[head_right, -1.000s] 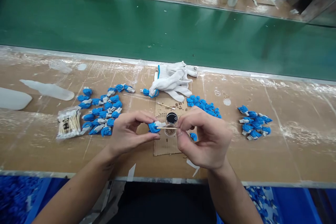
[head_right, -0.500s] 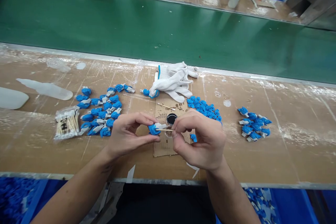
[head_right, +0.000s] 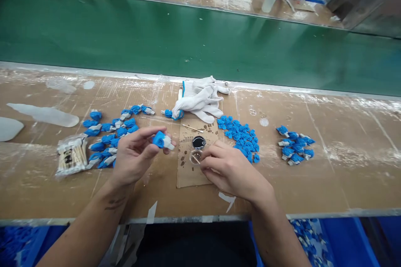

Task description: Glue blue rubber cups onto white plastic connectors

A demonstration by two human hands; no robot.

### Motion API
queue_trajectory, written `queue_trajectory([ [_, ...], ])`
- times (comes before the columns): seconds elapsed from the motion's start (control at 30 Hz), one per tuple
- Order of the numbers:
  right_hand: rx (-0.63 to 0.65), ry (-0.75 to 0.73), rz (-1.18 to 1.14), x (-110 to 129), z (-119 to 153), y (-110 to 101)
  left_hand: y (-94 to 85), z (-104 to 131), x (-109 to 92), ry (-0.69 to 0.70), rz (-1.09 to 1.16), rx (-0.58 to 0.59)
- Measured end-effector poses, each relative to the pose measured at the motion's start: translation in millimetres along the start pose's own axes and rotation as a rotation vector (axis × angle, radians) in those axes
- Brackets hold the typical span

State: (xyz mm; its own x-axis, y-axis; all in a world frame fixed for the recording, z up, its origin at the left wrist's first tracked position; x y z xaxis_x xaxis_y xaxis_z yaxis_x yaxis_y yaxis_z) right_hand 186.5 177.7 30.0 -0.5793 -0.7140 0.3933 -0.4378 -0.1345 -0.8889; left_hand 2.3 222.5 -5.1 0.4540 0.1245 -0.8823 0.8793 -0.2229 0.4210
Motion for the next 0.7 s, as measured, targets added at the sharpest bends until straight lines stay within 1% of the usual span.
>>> queue_trajectory([
  [0.03,0.013,0.003,-0.015,-2.5,3.5,-0.3,-1.9,-0.4,2.2,-0.006,0.033,-0.001],
  [0.07,-0.001,0.02,-0.034,-7.5,9.2,-5.6,-3.5,-0.9,4.4,-0.014,0.065,-0.005],
  [0.1,-0.055,0.059,-0.043,-15.4,17.2,-16.4,-4.9,-1.5,6.6,-0.027,0.093,-0.012],
  [0.13,-0.14,0.12,-0.027,-25.9,27.8,-31.4,-6.1,-2.3,8.7,-0.046,0.114,-0.025],
  [0.2,-0.298,0.26,0.081,-46.1,53.1,-59.7,-7.2,-3.7,10.2,-0.075,0.155,-0.059],
  [0.23,-0.315,0.303,0.143,-52.3,63.2,-66.0,-7.1,-4.4,9.9,-0.083,0.183,-0.077],
  [0.27,-0.273,0.321,0.191,-55.8,69.3,-64.5,-6.9,-4.9,9.5,-0.09,0.212,-0.095],
  [0.3,-0.187,0.32,0.223,-57.2,71.8,-55.5,-7.0,-5.4,9.2,-0.093,0.236,-0.115],
  [0.37,0.006,0.304,0.267,-55.9,71.4,-27.4,-8.7,-5.9,9.7,-0.093,0.252,-0.159],
  [0.43,0.102,0.31,0.322,-53.1,67.2,-3.9,-11.6,-6.0,11.9,-0.094,0.233,-0.199],
  [0.5,0.121,0.315,0.359,-50.1,61.3,8.5,-13.2,-6.1,14.0,-0.09,0.219,-0.21],
  [0.57,0.114,0.313,0.351,-48.5,57.5,10.4,-12.9,-5.6,15.9,-0.101,0.201,-0.198],
  [0.63,0.072,0.307,0.309,-47.6,56.3,1.4,-11.2,-4.0,16.9,-0.12,0.173,-0.174],
  [0.7,-0.024,0.3,0.247,-45.4,55.2,-16.5,-6.6,-1.9,17.6,-0.145,0.148,-0.126],
])
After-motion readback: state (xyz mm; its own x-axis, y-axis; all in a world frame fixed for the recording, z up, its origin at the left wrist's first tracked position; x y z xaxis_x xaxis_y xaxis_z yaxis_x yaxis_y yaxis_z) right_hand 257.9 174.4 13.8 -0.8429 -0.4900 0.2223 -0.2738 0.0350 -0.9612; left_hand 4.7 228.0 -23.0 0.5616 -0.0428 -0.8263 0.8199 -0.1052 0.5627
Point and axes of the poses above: each hand's wrist, its own z-axis away from the middle knuckle, its own y-axis out of the palm, x = y × z, the point moved 9 cm from there along -z, towards the middle knuckle, and after that the axes turned 14 degrees about z, right-handed, at the moved point
